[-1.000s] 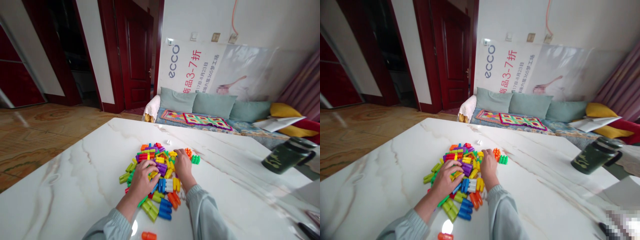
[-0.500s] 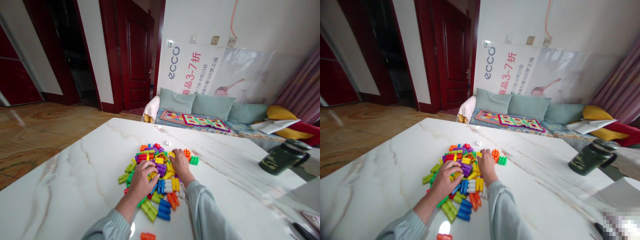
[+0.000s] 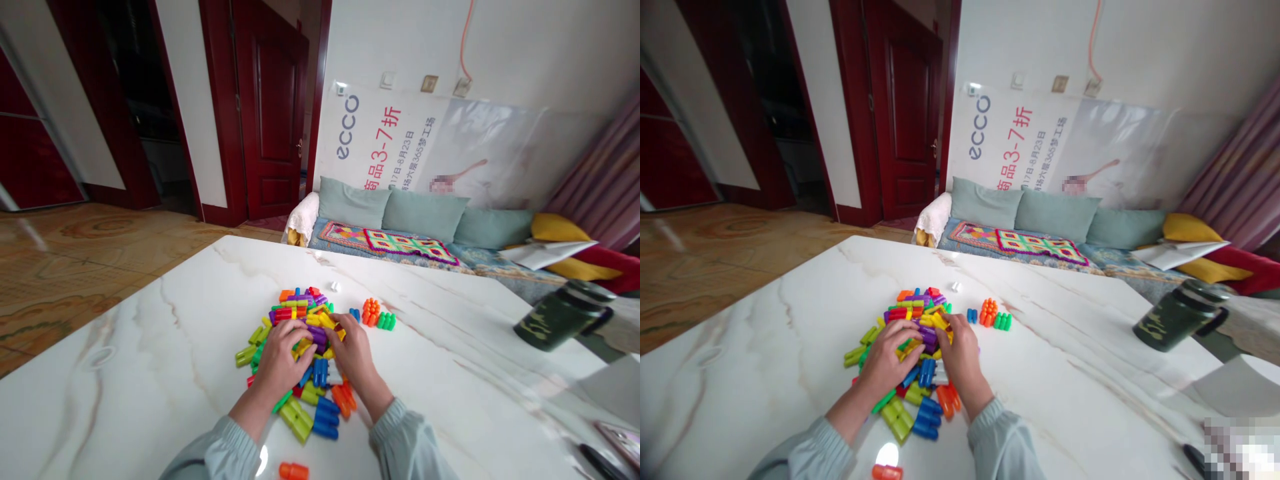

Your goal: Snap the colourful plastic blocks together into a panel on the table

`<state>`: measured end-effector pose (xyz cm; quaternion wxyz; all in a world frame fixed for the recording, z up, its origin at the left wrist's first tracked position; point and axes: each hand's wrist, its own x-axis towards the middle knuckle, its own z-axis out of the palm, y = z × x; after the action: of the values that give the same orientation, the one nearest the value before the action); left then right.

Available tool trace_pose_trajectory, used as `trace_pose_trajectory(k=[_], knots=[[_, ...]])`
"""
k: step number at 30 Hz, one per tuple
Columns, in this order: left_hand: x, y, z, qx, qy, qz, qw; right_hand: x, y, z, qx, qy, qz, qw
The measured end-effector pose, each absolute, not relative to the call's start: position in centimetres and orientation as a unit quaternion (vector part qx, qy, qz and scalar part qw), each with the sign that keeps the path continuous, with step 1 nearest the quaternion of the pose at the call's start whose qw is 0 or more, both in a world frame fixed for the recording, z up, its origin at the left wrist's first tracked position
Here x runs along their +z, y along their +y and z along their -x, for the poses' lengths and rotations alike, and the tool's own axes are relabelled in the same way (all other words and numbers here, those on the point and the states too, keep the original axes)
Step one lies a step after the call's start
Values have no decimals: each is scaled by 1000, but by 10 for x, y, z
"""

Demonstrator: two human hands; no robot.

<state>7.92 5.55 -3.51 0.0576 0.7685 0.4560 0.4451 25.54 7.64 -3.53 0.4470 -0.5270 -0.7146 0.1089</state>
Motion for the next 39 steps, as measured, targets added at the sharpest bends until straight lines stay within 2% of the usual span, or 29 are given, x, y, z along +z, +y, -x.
trace_pose_trajectory(k=[5, 14, 23, 30, 39], knots=[[-35, 55, -79, 474, 467, -742, 74, -32, 60, -261, 94, -730, 525, 428], [-38, 58, -73, 500, 497, -707, 62, -51, 49, -272, 110, -718, 505, 466], [-34, 55, -73, 351, 431, -830, 51, -52, 43, -273, 104, -749, 482, 442], [-40, 58, -74, 403, 442, -801, 43, -56, 44, -269, 123, -727, 496, 459], [-34, 53, -81, 518, 431, -732, 94, -56, 46, -271, 158, -717, 491, 469]])
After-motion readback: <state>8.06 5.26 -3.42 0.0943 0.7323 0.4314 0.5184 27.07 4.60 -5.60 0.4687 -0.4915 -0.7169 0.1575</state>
